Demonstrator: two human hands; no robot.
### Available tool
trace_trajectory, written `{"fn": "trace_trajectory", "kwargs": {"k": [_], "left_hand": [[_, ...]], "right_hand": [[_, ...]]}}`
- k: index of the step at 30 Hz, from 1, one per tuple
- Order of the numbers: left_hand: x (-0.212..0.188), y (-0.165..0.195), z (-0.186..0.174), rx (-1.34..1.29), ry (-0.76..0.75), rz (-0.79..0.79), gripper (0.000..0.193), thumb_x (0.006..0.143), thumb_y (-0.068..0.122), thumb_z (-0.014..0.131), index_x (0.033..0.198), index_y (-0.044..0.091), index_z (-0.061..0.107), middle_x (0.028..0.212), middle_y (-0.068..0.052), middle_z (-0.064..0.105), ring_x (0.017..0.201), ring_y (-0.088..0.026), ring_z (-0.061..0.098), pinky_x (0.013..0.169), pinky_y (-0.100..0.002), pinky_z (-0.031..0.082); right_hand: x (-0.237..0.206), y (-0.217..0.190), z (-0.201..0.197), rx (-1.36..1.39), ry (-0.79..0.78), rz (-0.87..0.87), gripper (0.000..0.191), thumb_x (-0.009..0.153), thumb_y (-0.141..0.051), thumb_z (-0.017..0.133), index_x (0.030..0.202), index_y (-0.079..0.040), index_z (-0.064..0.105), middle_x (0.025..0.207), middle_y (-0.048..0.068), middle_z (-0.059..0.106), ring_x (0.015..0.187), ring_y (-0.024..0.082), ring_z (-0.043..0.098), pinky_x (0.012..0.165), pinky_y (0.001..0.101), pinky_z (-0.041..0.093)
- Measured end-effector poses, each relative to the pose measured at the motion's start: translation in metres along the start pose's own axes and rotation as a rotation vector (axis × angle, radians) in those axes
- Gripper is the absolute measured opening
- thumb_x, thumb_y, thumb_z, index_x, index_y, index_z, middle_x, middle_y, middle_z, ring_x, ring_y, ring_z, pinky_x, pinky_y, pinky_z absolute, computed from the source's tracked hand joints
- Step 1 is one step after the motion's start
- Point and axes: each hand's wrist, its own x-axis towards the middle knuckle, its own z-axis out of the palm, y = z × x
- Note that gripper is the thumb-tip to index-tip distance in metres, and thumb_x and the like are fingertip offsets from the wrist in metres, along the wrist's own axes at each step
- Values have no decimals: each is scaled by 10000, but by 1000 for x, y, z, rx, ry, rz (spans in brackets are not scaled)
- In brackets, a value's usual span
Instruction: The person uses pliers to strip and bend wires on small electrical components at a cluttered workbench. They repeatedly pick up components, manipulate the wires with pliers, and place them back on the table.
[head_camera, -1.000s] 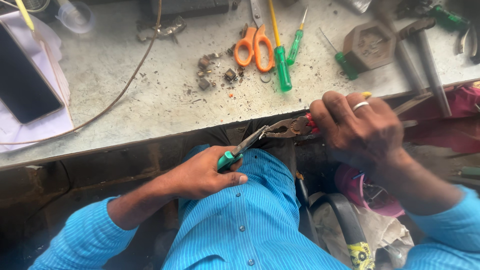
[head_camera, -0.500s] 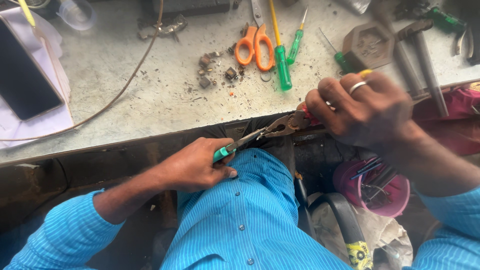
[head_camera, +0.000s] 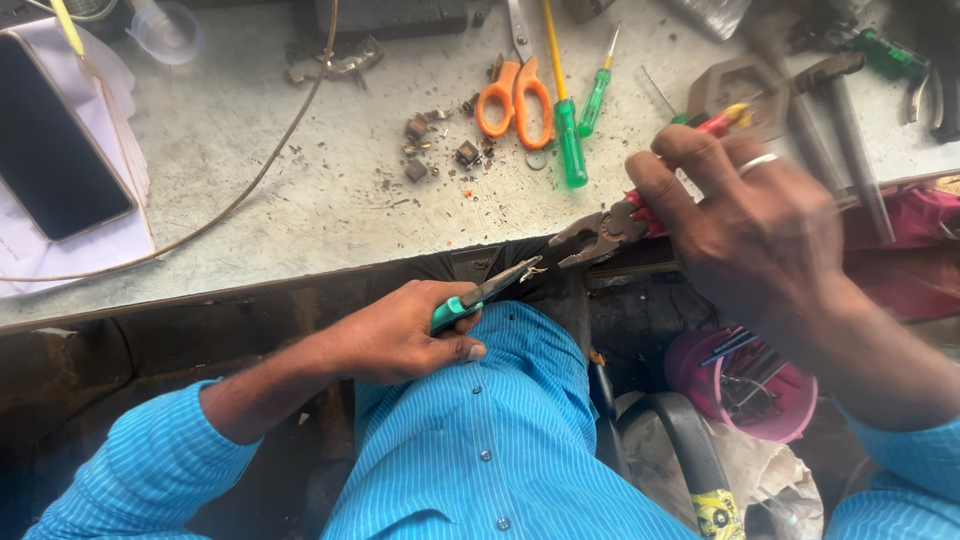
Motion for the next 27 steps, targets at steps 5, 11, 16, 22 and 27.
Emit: {"fn": "trace_trajectory", "kwargs": {"k": [5, 11, 16, 22, 27], "left_hand": [[0, 1, 1, 35, 24, -12, 328, 841, 271, 783, 842, 58, 534, 689, -101, 586, 650, -218, 579, 615, -409, 472], [-1, 4, 0, 65, 39, -50, 332, 828, 274, 794, 833, 56, 544, 662, -112, 603, 624, -245, 607, 601, -429, 471], [-1, 7, -1, 87, 33, -81, 336, 822, 273, 799, 829, 53, 546, 660, -121, 608, 622, -263, 615, 596, -437, 470], [-1, 8, -1, 94, 15, -82, 341, 828, 291, 794, 836, 56, 547, 661, -113, 617, 635, -259, 630, 601, -435, 477], [-3, 8, -2, 76, 7, -99, 341, 830, 296, 790, 836, 62, 541, 663, -119, 609, 639, -261, 626, 605, -437, 476]], "right_hand": [[2, -6, -2, 13, -78, 23, 335, 921, -160, 698, 1255, -175, 681, 1192, 24, 599, 886, 190, 678, 543, 295, 539], [2, -15, -6, 72, -68, -2, 432, 895, -176, 663, 1326, -148, 643, 1222, 44, 570, 987, 215, 669, 675, 334, 594], [4, -17, -9, 21, -92, -18, 387, 903, -190, 676, 1288, -157, 663, 1199, 35, 572, 963, 197, 652, 646, 322, 586], [6, -21, -13, -28, -80, -33, 387, 890, -164, 701, 1276, -175, 681, 1180, 18, 572, 933, 176, 637, 630, 301, 582], [7, -20, -19, -31, -64, -35, 397, 870, -155, 704, 1267, -161, 678, 1186, 27, 566, 945, 186, 638, 636, 302, 584]]}}
